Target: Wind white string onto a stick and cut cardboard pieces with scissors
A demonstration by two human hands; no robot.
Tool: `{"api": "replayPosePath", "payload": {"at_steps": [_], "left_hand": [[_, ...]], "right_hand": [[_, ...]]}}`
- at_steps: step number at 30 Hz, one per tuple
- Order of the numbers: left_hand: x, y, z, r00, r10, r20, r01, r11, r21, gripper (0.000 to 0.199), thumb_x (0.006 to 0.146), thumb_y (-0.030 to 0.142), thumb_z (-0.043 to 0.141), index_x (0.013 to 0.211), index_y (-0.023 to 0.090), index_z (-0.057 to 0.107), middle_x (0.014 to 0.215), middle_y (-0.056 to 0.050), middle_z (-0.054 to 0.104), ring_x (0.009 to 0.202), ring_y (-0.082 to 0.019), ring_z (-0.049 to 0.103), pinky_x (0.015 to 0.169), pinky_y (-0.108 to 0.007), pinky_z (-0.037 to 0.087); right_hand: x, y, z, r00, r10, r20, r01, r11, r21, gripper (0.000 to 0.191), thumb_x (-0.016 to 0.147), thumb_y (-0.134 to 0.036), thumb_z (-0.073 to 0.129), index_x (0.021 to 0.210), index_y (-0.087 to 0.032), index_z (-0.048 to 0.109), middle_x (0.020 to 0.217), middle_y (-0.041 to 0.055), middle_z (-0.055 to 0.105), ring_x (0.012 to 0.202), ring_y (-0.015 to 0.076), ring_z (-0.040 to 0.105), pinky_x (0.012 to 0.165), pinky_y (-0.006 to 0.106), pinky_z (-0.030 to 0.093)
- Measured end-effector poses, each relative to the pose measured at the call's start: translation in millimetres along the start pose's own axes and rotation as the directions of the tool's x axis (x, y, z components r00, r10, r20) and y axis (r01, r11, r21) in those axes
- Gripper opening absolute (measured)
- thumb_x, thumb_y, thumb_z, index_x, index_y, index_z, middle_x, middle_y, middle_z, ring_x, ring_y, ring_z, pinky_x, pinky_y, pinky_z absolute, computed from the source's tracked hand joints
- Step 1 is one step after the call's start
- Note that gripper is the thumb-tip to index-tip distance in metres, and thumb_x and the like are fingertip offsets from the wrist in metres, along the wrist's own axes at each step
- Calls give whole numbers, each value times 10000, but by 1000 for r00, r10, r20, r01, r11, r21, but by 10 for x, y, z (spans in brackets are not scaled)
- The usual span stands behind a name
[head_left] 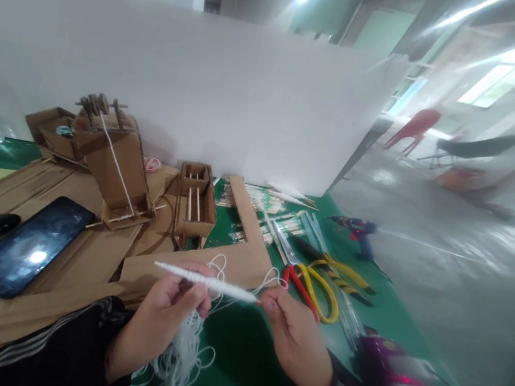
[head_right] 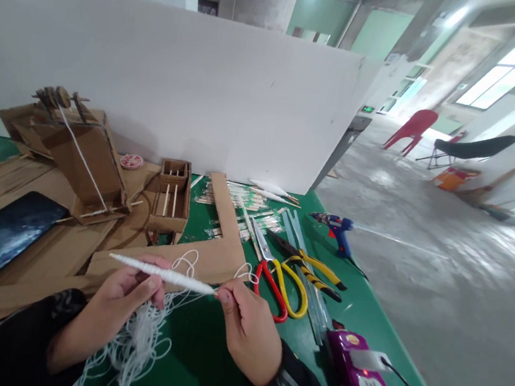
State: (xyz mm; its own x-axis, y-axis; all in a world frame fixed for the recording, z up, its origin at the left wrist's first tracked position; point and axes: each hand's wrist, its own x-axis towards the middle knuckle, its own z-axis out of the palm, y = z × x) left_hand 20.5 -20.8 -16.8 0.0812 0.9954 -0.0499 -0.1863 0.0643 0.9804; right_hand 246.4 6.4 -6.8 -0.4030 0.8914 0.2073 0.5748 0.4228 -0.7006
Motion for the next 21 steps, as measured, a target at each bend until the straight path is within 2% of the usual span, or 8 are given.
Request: {"api": "replayPosePath", "payload": {"at_steps": [3,8,13,17,21], "left_hand": [[1,4,-6,1000,2,-6,-2,1000,11,249,914,344,548,1084,163,557,684,12,603,664,-138,578,664,-271,472],[-4,22,-2,1000,-18,-21,18,1000,2,280,890,378,574,1058,154,584,678,1,598,662,-150,577,647,-279,469],[5,32,-13,999,-13,-41,13,1000,9,292,885,395,581,1048,155,602,681,-3,598,653,-147,568,648,-279,467],[12,35,-19,998,-5,-57,7,999,32,303,877,406,587,1058,163,604,667,5,600,646,-140,561,636,-264,456],[18,43,-15,996,-24,-80,26,999,19,334,861,438,597,1046,159,606,667,4,602,648,-140,557,618,-255,439]], "right_hand": [[2,0,2,1000,19,11,-19,999,31,181,967,-341,420,914,-201,521,687,3,576,568,148,524,524,261,419],[10,2,-19,1000,-26,2,26,999,-24,296,992,-319,341,792,-208,529,635,1,557,539,147,499,519,273,394],[0,-8,-29,1000,11,-2,-11,1000,17,169,962,-329,426,902,-209,528,670,-4,571,550,144,519,507,257,413],[-1,12,-24,1000,-15,5,15,999,-33,282,989,-316,344,804,-210,529,638,-2,559,541,148,500,527,274,395],[6,20,-23,1000,22,0,-22,1000,18,180,965,-343,423,927,-200,526,693,3,576,575,152,526,536,265,418]]}}
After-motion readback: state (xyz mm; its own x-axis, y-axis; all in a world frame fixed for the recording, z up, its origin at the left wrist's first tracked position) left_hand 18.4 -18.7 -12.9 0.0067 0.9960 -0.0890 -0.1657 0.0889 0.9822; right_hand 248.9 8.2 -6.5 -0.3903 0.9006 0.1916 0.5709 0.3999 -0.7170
